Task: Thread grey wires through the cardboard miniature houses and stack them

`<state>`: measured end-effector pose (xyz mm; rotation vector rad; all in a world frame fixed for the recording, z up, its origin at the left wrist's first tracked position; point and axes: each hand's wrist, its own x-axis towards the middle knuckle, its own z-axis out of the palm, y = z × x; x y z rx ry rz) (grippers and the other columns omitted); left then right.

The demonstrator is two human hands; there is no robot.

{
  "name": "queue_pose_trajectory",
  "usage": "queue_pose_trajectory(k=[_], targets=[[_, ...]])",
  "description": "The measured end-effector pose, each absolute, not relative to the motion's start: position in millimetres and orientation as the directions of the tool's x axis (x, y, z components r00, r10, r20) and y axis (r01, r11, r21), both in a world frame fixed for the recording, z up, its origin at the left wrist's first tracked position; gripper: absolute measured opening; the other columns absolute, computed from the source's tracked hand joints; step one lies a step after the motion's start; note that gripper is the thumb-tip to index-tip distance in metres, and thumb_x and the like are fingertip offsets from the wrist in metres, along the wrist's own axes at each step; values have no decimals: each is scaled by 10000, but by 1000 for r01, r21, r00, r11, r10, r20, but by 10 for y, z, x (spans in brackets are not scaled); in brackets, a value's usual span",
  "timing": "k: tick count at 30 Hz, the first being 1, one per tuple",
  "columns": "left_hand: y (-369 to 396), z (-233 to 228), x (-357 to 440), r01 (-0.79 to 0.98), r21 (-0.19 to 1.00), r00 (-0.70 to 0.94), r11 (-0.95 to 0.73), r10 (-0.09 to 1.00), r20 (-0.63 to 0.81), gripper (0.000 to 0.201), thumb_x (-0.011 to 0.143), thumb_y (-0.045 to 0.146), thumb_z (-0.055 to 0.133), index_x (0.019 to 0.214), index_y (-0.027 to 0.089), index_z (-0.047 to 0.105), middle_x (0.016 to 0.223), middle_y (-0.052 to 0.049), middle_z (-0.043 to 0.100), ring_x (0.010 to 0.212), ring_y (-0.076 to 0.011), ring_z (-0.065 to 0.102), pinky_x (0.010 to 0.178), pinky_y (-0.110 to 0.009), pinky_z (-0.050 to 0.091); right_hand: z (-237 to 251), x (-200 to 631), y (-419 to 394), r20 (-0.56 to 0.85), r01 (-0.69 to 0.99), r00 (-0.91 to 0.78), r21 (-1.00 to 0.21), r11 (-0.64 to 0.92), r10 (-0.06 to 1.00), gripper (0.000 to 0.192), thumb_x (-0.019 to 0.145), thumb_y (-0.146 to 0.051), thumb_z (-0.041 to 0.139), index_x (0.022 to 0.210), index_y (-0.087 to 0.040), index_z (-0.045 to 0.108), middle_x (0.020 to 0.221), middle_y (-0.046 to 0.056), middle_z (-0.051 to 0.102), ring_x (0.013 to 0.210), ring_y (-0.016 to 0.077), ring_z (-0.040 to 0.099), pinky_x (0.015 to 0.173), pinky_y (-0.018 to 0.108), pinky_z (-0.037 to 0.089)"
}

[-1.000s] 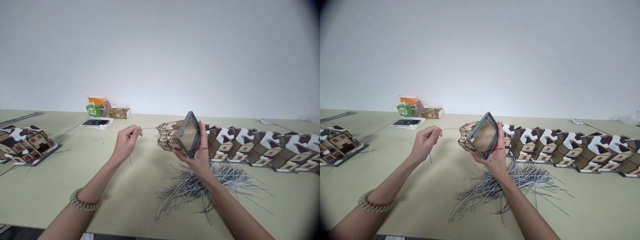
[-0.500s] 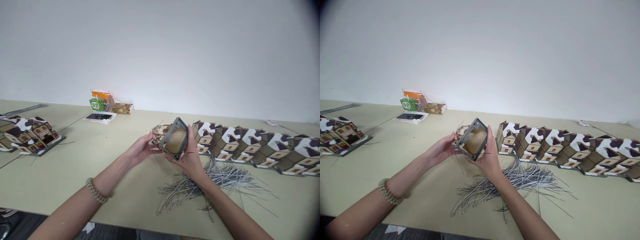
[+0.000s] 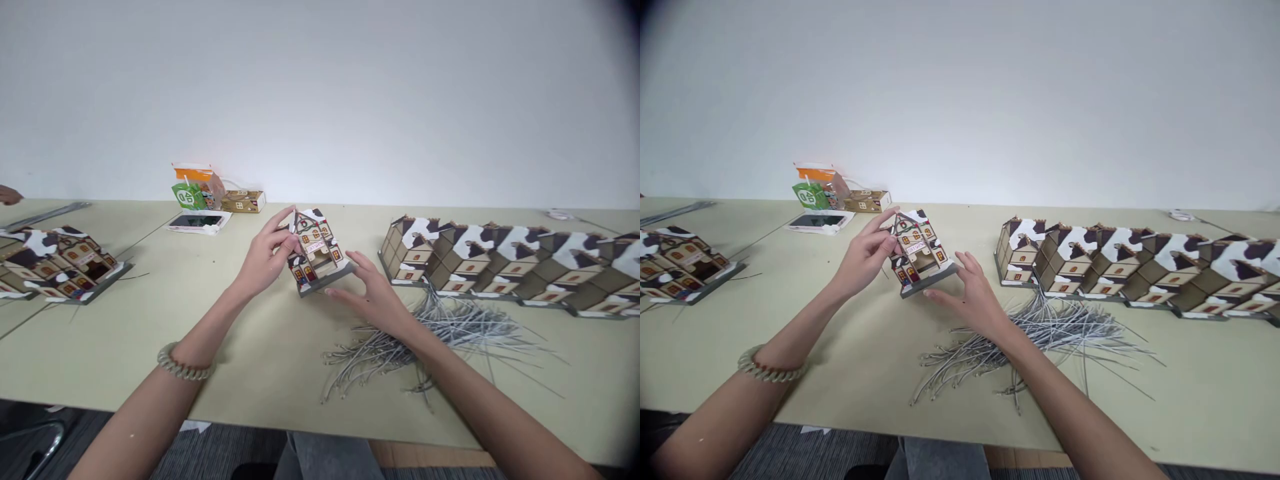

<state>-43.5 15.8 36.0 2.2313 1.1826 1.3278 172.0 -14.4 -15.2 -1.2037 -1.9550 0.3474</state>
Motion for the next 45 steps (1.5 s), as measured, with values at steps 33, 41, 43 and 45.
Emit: queue_pose_trajectory(k=[33,41,43,45], targets=[[450,139,-186,563,-294,790,-772,399,465,150,842,237,553,811,223,698,1375,-52,505,1349,-357,284,1103,-614,238,-45,1826,-76,590,804,-92,-431,409,802,289,825,-150,487,1056,-169,659,997,85,713,975,236,629,815,361,502],[1424,317,-422,527,-227,827,-819,432,361,225,829,172,496,737,188,701,1382,-82,489,1405,-325,180,1141,-581,192,-34,1779,-90,605,851,-109,-353,388,789,241,827,-135,476,947,-184,679,911,74,720,922,225,624,758,324,491],[1638,335,-464,544,-188,811,-818,456,366,235,814,162,485,721,182,700,1384,-98,486,1404,-325,185,1139,-580,179,-43,1767,-89,610,862,-133,-318,395,781,225,835,-133,473,906,-190,678,878,71,718,902,222,621,745,320,484],[1826,334,-516,585,-128,771,-801,500,394,231,790,168,487,688,174,693,1362,-103,507,1407,-320,180,1144,-568,158,-48,1757,-88,616,870,-147,-291,397,774,214,843,-133,471,871,-192,675,853,68,713,887,217,617,747,317,478]])
